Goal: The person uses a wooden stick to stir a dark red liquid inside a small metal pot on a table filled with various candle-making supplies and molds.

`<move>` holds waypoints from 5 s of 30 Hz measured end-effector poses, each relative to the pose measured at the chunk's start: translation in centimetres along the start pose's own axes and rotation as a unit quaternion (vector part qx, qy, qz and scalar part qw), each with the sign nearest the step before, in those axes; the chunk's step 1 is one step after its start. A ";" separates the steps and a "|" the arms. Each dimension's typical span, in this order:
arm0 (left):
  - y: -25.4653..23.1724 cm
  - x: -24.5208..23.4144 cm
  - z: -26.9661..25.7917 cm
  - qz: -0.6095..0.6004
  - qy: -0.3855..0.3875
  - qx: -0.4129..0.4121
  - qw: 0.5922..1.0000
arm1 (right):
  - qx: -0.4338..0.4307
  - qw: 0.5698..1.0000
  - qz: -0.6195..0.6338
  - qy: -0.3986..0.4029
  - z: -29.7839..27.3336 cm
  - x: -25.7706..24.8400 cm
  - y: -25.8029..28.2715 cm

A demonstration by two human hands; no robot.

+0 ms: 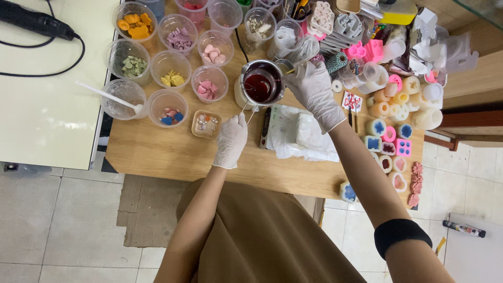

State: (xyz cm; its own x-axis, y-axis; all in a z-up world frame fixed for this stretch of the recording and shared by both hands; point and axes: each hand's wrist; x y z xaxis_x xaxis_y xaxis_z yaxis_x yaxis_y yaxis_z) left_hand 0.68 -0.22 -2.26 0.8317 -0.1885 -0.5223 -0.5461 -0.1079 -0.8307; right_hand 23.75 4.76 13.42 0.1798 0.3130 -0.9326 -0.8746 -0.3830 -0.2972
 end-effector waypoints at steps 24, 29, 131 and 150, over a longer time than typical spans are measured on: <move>-0.9 -0.9 -0.3 0.007 0.012 -0.016 1.000 | 0.045 0.997 0.048 -0.043 -2.2 2.8 0.7; -0.5 -0.4 -0.2 -0.007 0.021 -0.021 1.000 | -0.035 0.999 -0.027 0.014 1.3 2.5 -1.8; -3.9 -3.0 -0.6 0.006 0.130 -0.080 0.988 | 0.621 0.617 0.482 -0.044 -10.7 -2.2 3.4; -2.8 -6.3 -2.1 0.318 0.180 0.045 0.930 | 0.730 0.521 0.405 -0.179 -33.6 5.3 -5.5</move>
State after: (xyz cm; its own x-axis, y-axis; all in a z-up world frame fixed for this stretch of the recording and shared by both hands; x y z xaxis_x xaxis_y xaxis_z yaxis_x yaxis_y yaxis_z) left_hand -3.24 -0.80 3.78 0.2465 -0.5029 -0.8285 -0.8921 0.2163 -0.3967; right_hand 44.62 -20.73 3.26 -0.3818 0.8042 -0.4554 -0.0558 0.4718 0.8799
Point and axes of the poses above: each hand's wrist, its own z-axis towards the middle knuckle, its own x-axis out of the palm, y = z × x
